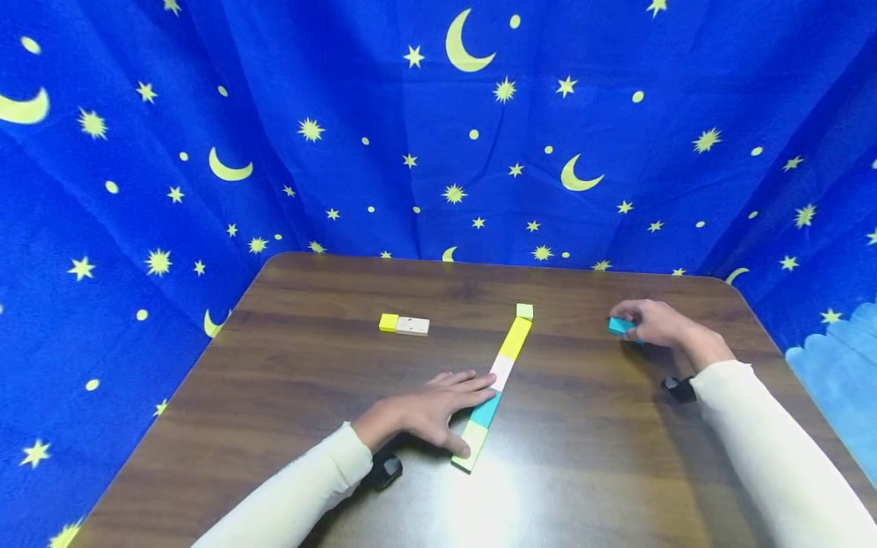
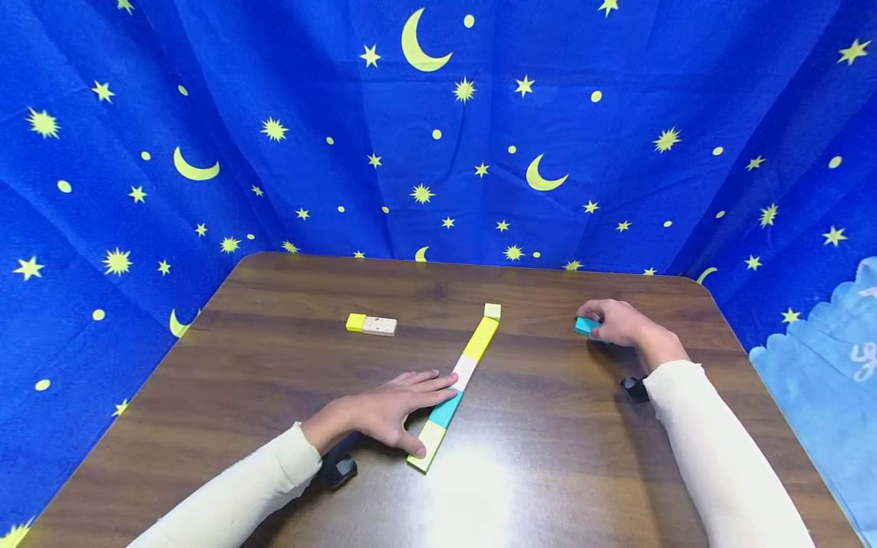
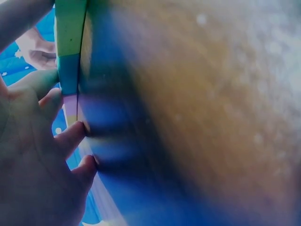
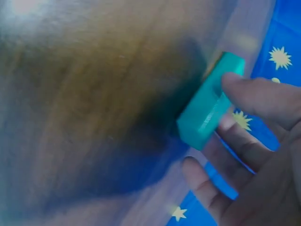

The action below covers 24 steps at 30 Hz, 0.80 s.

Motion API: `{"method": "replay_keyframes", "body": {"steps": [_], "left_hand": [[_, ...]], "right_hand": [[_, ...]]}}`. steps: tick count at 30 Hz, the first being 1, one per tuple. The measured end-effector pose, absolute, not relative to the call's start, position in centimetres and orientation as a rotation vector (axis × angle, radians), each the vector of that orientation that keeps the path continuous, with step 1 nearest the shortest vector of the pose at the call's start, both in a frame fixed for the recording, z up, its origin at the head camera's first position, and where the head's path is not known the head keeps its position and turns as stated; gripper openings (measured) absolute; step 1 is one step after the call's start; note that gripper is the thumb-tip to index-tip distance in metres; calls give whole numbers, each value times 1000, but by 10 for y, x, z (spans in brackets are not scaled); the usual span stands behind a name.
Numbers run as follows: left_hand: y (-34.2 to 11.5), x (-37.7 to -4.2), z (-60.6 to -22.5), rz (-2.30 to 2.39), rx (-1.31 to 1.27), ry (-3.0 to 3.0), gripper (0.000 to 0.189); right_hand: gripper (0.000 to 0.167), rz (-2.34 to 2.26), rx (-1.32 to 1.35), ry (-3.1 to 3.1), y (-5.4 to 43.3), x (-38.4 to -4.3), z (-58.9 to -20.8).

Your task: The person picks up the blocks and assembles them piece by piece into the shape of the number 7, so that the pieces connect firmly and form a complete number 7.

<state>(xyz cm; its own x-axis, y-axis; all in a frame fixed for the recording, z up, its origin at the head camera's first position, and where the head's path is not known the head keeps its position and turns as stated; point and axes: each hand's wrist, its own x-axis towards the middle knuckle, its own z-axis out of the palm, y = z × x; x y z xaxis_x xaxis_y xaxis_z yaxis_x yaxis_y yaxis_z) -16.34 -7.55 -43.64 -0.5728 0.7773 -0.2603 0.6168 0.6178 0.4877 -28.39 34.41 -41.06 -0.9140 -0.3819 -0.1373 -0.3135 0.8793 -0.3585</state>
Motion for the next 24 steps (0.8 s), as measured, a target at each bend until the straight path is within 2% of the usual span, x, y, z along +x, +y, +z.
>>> {"method": "replay_keyframes", "body": {"steps": [8,12,24], "left_hand": [[-75,-165,-436,470,1108,2387,94],[-77,-165,-435,485,1100,2384,94],[-76,-165,-438,449,1111,2415,96]], "right_hand": [[33,-467,-627,2946,345,-286,-424],[37,-420,-686,2975,340,-288,-425],[41,-470,-609,2899,296,-311,-404]]}}
